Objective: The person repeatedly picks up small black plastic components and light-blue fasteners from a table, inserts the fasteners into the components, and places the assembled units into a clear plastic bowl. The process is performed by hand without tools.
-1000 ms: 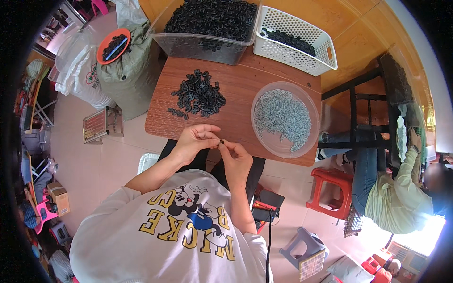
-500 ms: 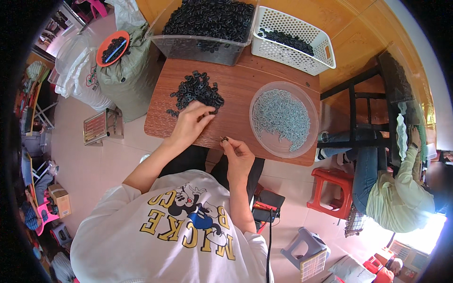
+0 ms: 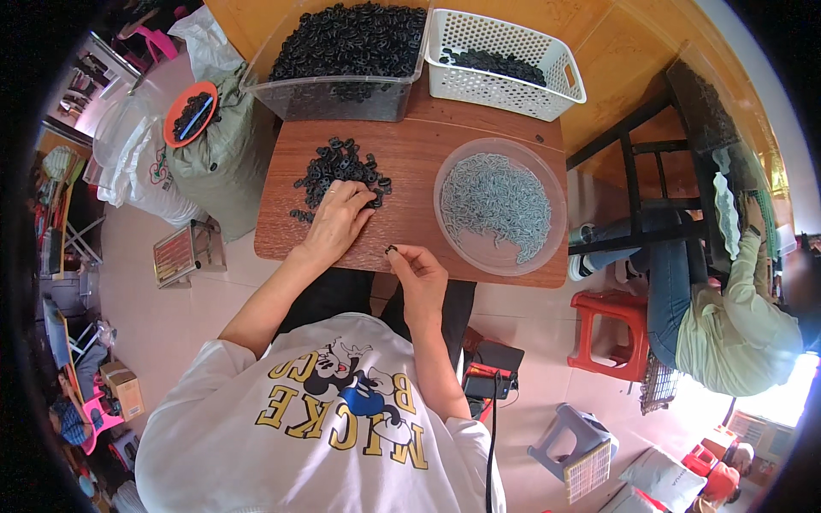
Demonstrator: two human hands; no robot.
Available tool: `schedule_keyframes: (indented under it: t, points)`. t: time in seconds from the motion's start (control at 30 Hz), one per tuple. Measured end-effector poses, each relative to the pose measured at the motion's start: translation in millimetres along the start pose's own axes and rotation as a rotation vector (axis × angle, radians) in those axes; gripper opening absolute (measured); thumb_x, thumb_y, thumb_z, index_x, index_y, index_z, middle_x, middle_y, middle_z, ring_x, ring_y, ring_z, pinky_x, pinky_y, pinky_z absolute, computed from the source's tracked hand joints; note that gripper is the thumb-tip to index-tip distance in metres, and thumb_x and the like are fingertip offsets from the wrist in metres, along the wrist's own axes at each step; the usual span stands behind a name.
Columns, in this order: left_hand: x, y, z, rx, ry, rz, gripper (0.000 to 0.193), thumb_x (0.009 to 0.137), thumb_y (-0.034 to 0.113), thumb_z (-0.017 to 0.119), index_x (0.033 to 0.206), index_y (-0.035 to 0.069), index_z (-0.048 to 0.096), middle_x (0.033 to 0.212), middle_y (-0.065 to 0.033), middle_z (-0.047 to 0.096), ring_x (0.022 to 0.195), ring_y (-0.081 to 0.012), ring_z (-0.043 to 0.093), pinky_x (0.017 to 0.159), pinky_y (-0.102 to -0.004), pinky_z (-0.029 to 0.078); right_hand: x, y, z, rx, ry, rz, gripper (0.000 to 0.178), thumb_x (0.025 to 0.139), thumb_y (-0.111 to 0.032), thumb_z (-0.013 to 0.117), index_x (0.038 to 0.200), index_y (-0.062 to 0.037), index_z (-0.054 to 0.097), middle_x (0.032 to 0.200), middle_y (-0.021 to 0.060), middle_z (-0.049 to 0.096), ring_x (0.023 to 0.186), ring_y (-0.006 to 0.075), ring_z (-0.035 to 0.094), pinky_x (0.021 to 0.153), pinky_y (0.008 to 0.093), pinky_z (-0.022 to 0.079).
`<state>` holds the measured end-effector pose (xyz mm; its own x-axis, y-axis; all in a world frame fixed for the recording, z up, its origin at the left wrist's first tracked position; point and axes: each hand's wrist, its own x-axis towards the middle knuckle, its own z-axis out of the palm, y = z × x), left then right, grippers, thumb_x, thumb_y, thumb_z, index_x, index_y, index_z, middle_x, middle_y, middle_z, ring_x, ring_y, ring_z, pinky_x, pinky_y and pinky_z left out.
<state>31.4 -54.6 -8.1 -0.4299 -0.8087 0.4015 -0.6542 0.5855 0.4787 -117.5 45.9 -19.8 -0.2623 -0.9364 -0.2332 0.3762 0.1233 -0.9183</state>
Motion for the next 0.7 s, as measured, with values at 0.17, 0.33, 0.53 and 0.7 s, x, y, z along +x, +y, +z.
schedule_keyframes:
  t: [0.17, 0.33, 0.53, 0.7]
  points:
    - [-4, -7, 3, -0.014, 0.02, 0.078, 0.02, 0.071, 0.0, 0.067, 0.091, -0.001, 0.063, 0.087, -0.0115, 0.058, 0.087, -0.0298, 0.052, 0.077, -0.0368, 0.044, -1, -3, 5, 0.008, 0.007, -0.012, 0.01, 0.079, -0.002, 0.065, 0.089, -0.0005, 0.065, 0.079, 0.0014, 0.063, 0.069, 0.0064, 0.055, 0.066, 0.0192, 0.043]
    - [-4, 5, -6, -0.414, 0.017, -0.214, 0.02, 0.076, 0.002, 0.066, 0.095, -0.002, 0.064, 0.089, -0.01, 0.064, 0.086, -0.0225, 0.059, 0.075, -0.0319, 0.047, 2, -4, -1, 0.044, 0.01, -0.009, 0.011, 0.08, -0.002, 0.065, 0.091, -0.0004, 0.065, 0.08, -0.0007, 0.061, 0.07, 0.0046, 0.051, 0.063, 0.0183, 0.04]
    - [-20, 11, -5, -1.46, -0.029, -0.803, 0.021, 0.083, 0.003, 0.062, 0.103, -0.004, 0.061, 0.094, -0.0124, 0.064, 0.085, -0.0195, 0.065, 0.076, -0.027, 0.053, 8, -19, 10, 0.029, 0.041, -0.048, 0.014, 0.081, -0.001, 0.064, 0.095, 0.0004, 0.066, 0.083, -0.0003, 0.061, 0.07, 0.0042, 0.051, 0.063, 0.0173, 0.04]
    - [-26, 19, -14, -1.554, -0.061, -0.86, 0.021, 0.083, 0.002, 0.061, 0.104, -0.003, 0.061, 0.094, -0.0126, 0.064, 0.084, -0.0196, 0.065, 0.077, -0.0275, 0.055, 7, -19, 13, -0.053, 0.01, -0.116, 0.016, 0.081, 0.001, 0.063, 0.096, 0.0013, 0.066, 0.084, -0.0002, 0.061, 0.072, 0.0038, 0.052, 0.064, 0.0165, 0.041]
